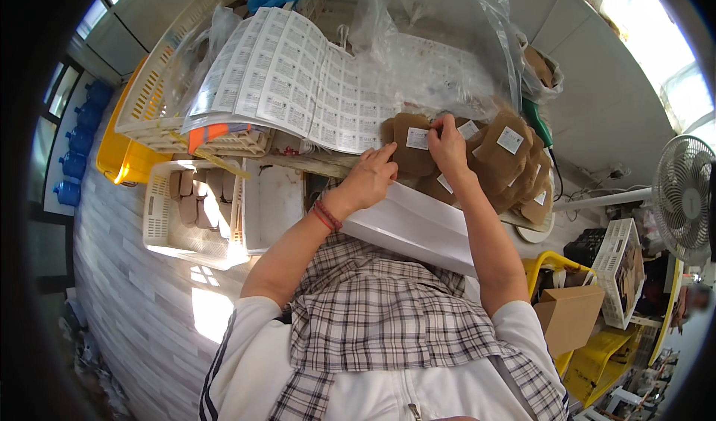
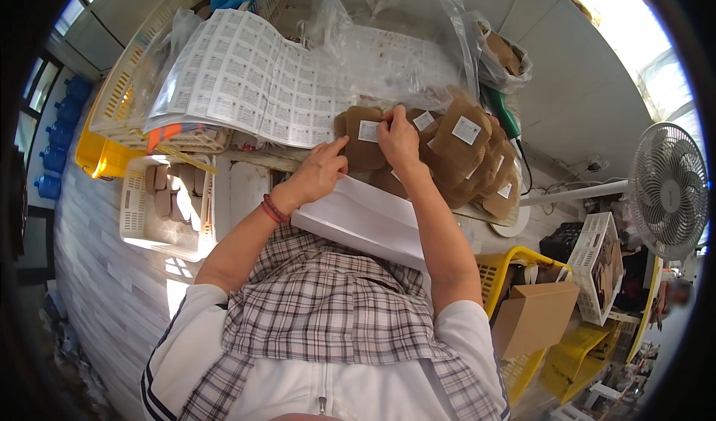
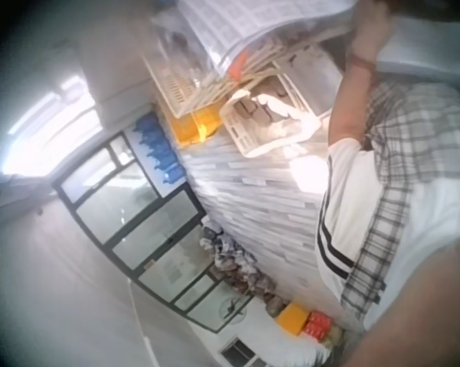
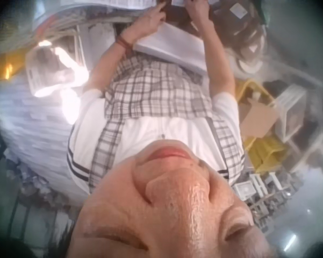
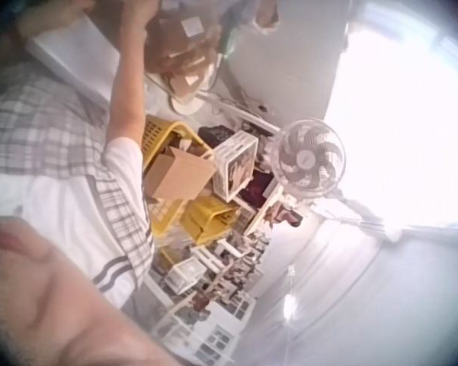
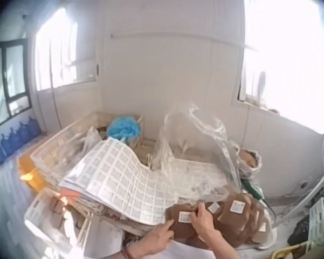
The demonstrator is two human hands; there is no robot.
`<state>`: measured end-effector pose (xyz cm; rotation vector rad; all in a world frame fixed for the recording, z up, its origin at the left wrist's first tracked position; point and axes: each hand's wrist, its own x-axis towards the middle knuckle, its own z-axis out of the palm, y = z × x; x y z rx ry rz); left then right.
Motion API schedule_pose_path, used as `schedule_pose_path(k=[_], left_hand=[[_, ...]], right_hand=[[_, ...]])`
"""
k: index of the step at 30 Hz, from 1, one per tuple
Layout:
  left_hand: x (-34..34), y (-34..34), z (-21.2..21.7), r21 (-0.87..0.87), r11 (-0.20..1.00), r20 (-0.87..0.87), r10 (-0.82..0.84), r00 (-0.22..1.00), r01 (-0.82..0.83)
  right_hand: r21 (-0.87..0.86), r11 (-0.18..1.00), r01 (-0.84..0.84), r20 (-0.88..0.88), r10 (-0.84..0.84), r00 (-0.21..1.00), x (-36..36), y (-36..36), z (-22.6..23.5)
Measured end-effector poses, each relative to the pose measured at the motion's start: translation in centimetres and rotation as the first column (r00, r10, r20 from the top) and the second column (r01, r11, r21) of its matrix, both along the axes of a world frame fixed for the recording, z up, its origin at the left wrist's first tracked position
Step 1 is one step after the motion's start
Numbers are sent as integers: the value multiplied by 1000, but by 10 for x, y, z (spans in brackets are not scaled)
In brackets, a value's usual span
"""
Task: The person repeatedly peels small white labels from a sheet and sticks them onto brown paper pouches. After labeling several pouches, they gather the labeled pouches and place them into a clear plastic bag.
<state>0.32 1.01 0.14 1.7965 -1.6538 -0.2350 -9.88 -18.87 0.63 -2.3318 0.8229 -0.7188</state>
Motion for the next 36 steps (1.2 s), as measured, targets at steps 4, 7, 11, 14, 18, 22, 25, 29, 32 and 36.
schedule_pose_path(k=[4, 7, 11, 14, 18, 22, 25, 29, 32, 36], left_hand=[[-1, 5, 8, -15, 1000, -38, 15, 999, -16], [-3, 9, 9, -8, 1000, -21, -3, 1000, 2], [-3, 7, 4, -81, 997, -26, -18, 999, 16], [-2, 8, -3, -63, 998, 2, -4, 1000, 4], [0, 6, -4, -13, 1000, 18, -25, 1000, 25], [2, 13, -4, -45, 999, 34, -3, 999, 4], [-1, 24, 25, 46, 998, -101, -31, 994, 36], [-3, 41, 21, 77, 995, -386, 86, 918, -61], [3, 47, 18, 139, 990, -496, 88, 864, -21], [10, 57, 22, 262, 961, -589, 83, 804, 93]], right_hand=[[-144, 987, -74, 31, 80, 996, -2, 10, 2], [98, 994, -45, 214, 23, 977, 2, 18, -7], [235, 971, -50, 131, 19, 991, 5, -1, -15], [470, 881, -54, 100, 8, 995, 6, -9, -2], [666, 740, -93, 289, -141, 947, -6, -11, 13], [422, 906, -11, 504, -224, 834, -34, 0, 59], [77, 947, 312, 483, -310, 819, -79, -8, 84], [-377, 739, 558, 280, -484, 829, -108, -28, 88], [-680, 615, 398, 268, -297, 916, -94, 1, 95], [-119, 975, -189, 41, 195, 980, -66, 101, 61]])
